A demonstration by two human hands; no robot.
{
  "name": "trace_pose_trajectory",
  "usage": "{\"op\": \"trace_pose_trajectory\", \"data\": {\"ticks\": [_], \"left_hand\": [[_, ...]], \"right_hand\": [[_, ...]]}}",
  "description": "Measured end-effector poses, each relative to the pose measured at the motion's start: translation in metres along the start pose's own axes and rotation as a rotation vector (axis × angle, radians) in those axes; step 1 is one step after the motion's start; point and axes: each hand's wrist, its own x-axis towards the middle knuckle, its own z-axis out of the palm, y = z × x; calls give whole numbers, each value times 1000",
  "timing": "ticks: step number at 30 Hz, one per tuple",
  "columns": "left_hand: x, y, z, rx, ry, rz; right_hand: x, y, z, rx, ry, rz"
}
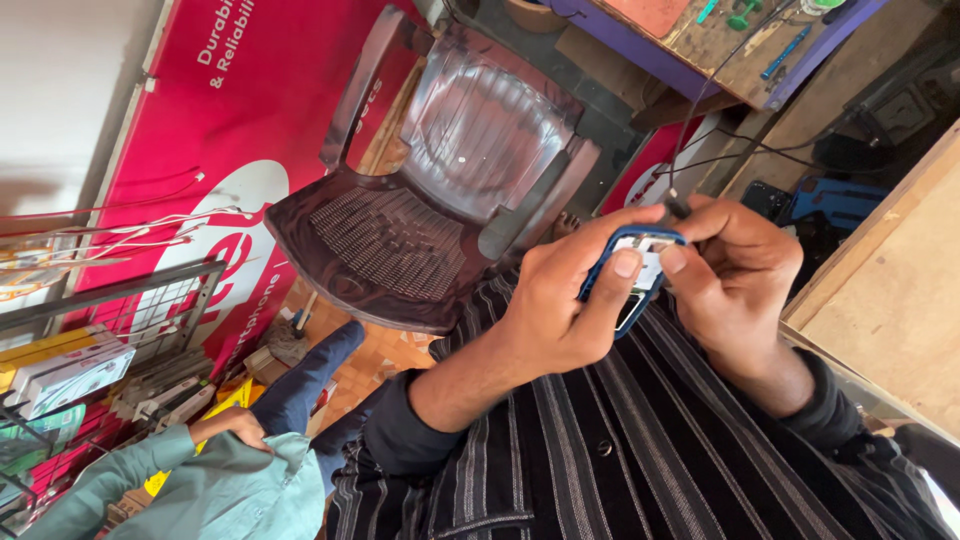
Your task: The person sits at a repair counter holding a small blue feature phone, pries off the back cover, removes the battery, and separates the housing to expose the internal board. They use tweezers to work on the board, attach a USB cable connector to it, and finally handle red and white wires near the bench.
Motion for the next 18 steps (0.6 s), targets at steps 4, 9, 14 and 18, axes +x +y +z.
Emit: {"op": "trace_pose_trajectory", "data": {"ticks": [4, 9, 14, 18], "left_hand": [[0, 1, -4, -95, -15, -13], [1, -2, -4, -45, 3, 9], [-1, -3, -2, 12, 21, 31], [0, -4, -4, 116, -1, 47]], "right_hand": [[7, -15, 2, 46, -24, 45], [5, -10, -2, 46, -73, 60], [1, 0, -9, -66, -72, 62], [7, -5, -4, 29, -140, -13]]}}
